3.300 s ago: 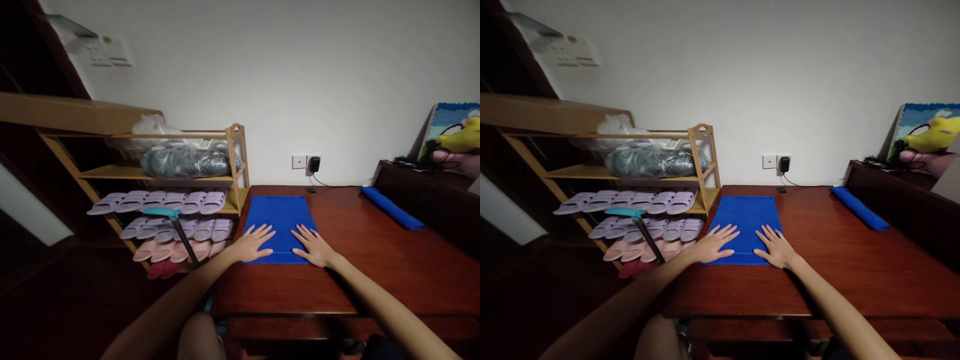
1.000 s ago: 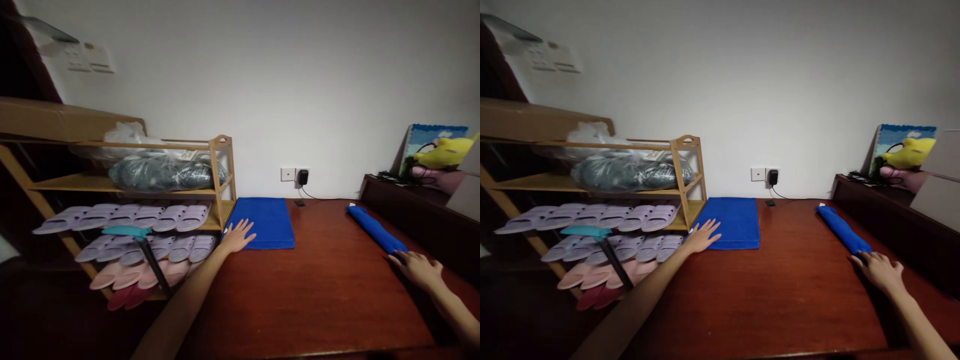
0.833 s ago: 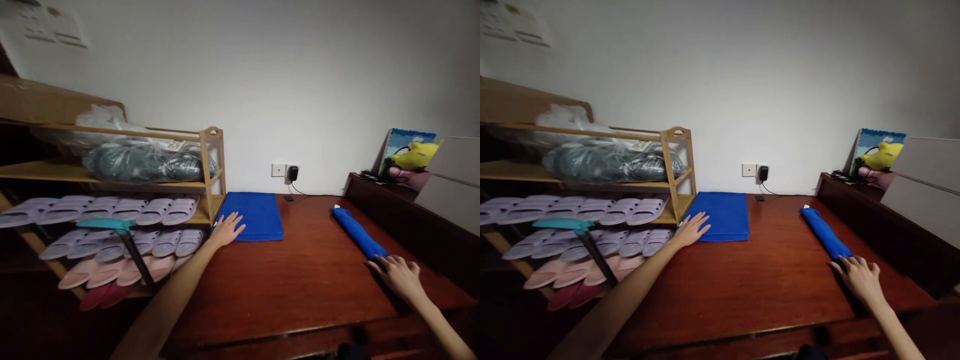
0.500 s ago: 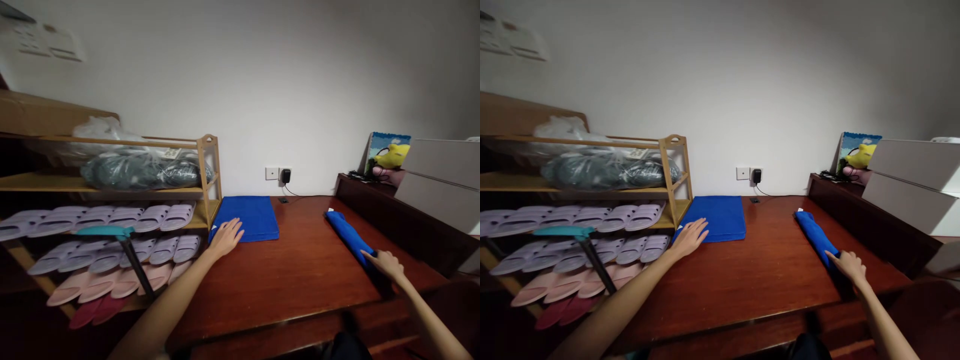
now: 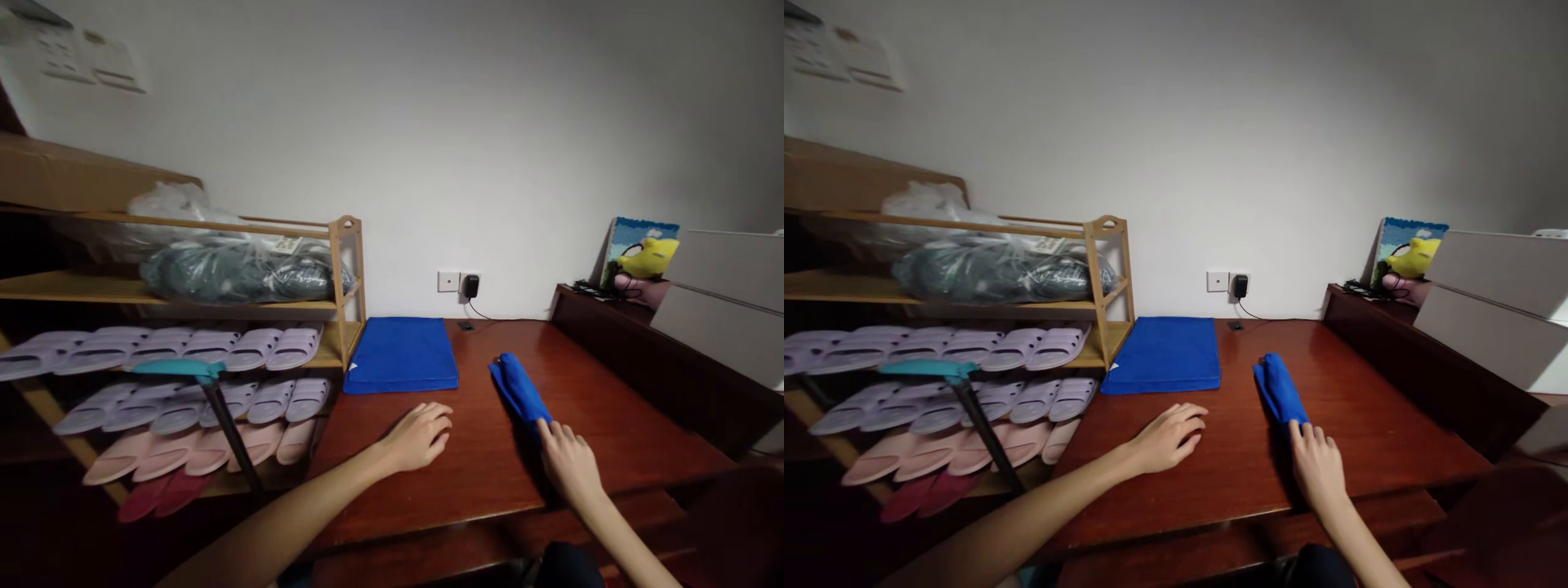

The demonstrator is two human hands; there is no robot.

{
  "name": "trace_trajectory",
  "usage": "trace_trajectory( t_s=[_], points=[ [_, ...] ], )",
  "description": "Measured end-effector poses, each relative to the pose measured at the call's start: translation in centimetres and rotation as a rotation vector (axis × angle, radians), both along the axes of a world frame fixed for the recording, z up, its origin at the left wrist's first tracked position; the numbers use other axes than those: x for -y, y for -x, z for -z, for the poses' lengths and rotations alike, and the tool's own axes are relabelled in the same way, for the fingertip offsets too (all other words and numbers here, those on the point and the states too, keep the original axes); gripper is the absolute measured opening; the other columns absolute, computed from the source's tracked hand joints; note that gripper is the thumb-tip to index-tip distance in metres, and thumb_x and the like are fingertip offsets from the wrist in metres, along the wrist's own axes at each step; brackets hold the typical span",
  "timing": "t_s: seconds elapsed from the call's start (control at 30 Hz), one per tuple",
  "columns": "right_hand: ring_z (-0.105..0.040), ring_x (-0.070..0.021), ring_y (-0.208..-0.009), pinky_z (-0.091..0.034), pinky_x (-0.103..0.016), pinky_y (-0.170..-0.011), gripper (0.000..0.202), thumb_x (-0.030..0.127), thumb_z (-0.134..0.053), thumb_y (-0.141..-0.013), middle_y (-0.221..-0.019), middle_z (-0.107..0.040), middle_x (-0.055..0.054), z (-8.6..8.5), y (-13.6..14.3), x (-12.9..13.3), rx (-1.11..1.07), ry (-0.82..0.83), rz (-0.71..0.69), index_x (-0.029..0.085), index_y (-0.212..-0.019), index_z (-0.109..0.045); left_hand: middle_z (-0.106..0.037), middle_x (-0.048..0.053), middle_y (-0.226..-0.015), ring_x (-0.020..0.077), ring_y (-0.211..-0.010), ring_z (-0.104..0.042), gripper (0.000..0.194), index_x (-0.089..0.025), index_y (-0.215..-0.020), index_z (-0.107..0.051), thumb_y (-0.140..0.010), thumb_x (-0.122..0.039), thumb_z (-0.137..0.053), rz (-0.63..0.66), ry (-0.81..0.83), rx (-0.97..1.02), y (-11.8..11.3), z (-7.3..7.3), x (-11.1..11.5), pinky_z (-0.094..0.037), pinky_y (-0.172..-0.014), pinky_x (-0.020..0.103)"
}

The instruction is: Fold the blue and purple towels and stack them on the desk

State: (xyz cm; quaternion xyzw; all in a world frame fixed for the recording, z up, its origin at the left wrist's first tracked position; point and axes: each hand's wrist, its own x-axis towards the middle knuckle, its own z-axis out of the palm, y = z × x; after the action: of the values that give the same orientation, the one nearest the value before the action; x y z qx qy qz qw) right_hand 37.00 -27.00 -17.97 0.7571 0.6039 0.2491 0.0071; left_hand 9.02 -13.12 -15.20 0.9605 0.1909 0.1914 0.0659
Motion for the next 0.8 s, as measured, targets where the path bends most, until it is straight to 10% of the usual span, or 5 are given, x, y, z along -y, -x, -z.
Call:
trace_trajectory(
  t_s=[0.2,0.37,0.5,0.8],
  points=[
    [-0.056,-0.0365,-0.107,-0.044,-0.055,-0.087,0.045,0.017,-0.049,-0.079,-0.119,-0.06,-0.014,3.0,5.1,3.9,-0.199,-0.062,-0.239,0.026,-0.122,-0.057,-0.054,0.008,-0.131,0.0242,-0.12,-0.049,0.038,-0.022,-0.128,-0.05,-0.091,-0.027,-0.041,0.028,0.048,0.034,-3.9,-0.4,2.3,-0.037,-0.101,0.041],
    [-0.058,-0.0346,-0.105,-0.048,-0.051,-0.086,0.053,0.056,-0.055,-0.08,-0.123,-0.059,-0.009,-1.3,5.9,6.6,-0.366,0.105,-0.418,0.032,-0.127,-0.054,-0.03,0.014,-0.15,0.0274,-0.138,-0.026,0.057,-0.013,-0.144,-0.03,-0.096,-0.044,-0.029,-0.067,0.117,-0.025,-6.5,0.6,2.7,-0.025,-0.109,0.046],
    [-0.059,-0.0227,-0.1,-0.049,-0.04,-0.088,0.035,0.046,-0.037,-0.094,-0.111,-0.062,-0.006,-4.8,5.7,4.2,-0.646,0.104,-0.429,0.032,-0.12,-0.057,-0.024,0.014,-0.152,0.0277,-0.138,-0.027,0.062,-0.014,-0.146,-0.026,-0.096,-0.051,-0.026,-0.054,0.144,-0.052,-6.6,1.4,2.7,-0.025,-0.109,0.046],
    [-0.056,-0.0232,-0.105,-0.049,-0.037,-0.089,0.039,0.042,-0.044,-0.09,-0.116,-0.055,-0.009,-1.5,4.6,1.0,-0.713,0.017,-0.39,0.026,-0.125,-0.053,-0.035,0.014,-0.148,0.0292,-0.138,-0.025,0.05,-0.015,-0.12,-0.058,-0.096,-0.049,-0.031,-0.106,-0.04,-0.01,-5.6,0.5,2.7,-0.02,-0.111,0.048]
  ],
)
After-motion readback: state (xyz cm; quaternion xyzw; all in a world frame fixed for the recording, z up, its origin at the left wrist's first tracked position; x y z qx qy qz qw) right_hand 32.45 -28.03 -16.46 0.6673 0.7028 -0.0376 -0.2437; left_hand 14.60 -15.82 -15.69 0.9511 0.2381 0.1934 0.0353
